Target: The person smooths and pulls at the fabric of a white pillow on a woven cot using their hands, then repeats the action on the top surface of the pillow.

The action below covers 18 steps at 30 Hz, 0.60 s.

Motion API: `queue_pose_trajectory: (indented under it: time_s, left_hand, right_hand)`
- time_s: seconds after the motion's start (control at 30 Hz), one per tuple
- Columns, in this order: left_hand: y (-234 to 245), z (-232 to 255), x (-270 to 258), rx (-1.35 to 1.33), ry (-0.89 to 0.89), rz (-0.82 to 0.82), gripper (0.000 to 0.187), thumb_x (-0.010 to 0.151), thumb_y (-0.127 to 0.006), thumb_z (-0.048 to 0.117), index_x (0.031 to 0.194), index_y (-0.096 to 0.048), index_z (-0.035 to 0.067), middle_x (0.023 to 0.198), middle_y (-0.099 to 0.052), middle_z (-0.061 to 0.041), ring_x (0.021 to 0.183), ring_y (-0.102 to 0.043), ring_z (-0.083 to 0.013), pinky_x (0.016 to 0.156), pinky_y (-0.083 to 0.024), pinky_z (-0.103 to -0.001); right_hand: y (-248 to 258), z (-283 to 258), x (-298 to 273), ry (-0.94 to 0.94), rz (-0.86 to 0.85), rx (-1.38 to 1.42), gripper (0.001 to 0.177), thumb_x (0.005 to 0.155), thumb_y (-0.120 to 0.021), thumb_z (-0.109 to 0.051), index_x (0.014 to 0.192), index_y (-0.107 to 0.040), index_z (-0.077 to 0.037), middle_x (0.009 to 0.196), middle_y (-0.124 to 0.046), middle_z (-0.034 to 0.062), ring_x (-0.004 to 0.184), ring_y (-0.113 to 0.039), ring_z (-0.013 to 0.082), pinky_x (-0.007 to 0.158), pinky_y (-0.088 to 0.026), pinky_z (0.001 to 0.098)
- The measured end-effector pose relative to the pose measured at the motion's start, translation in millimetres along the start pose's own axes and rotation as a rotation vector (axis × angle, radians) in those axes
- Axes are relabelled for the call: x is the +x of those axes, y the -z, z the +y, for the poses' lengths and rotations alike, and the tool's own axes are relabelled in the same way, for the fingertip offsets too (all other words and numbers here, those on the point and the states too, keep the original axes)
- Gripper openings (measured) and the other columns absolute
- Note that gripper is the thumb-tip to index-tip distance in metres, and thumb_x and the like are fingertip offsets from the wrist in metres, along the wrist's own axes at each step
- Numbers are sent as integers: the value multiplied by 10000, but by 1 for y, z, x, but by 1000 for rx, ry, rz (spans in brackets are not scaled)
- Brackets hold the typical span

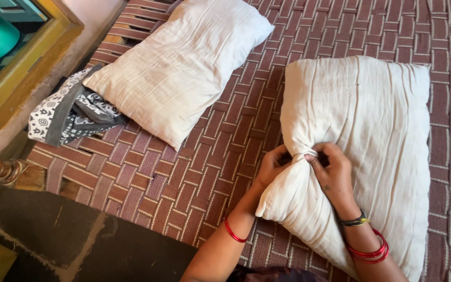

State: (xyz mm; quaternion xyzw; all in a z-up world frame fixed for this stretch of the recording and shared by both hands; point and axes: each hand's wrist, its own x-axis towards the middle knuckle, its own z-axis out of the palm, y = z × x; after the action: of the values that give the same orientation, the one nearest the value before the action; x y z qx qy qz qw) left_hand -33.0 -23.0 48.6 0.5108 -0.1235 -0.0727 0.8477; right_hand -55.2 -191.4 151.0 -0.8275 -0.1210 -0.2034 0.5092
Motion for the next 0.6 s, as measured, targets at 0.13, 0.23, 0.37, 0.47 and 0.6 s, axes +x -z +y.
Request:
queue_pose_trajectory:
  time_s: [0.13, 0.23, 0.37, 0.47, 0.6]
  left_hand:
    - [5, -22, 2, 35, -39, 68, 365, 977, -743, 124, 1303, -656, -15, 1201, -713, -75, 1077, -674, -135, 967, -546, -322]
    - [16, -36, 7, -75, -147, 148, 319, 968, -739, 79, 1259, -673, -32, 1163, -737, -99, 1036, -686, -151, 935, -554, -331]
    - [31, -53, 10, -76, -53, 42, 295, 956, -724, 31, 1243, -675, -20, 1164, -729, -85, 1056, -671, -148, 956, -537, -315]
    - [30, -63, 12, 23, -126, 39, 320, 952, -716, 26, 1263, -653, -13, 1197, -710, -71, 1088, -653, -143, 979, -527, -308]
    - [16, -58, 9, 187, -195, 182, 362, 947, -718, 79, 1287, -632, -10, 1189, -700, -100, 1069, -642, -162, 948, -515, -309]
  right_hand:
    - [6, -4, 2, -71, -139, 85, 229, 923, -757, -120, 1053, -641, 28, 901, -656, 102, 778, -589, 197, 715, -498, 299]
    - [4, -10, 1, -171, -213, 34, 325, 819, -805, -185, 1040, -661, 5, 879, -684, 91, 720, -617, 197, 643, -513, 304]
    - [3, -7, 0, -29, -177, 1, 303, 841, -801, -173, 1025, -668, 27, 934, -677, 117, 760, -654, 192, 696, -518, 305]
    - [0, -1, -2, -14, -182, -9, 219, 895, -757, -109, 1037, -668, 30, 936, -671, 145, 767, -648, 213, 701, -510, 325]
    - [-3, 9, -5, -39, -244, 46, 164, 922, -690, -61, 1041, -631, 35, 895, -622, 127, 775, -591, 192, 728, -482, 294]
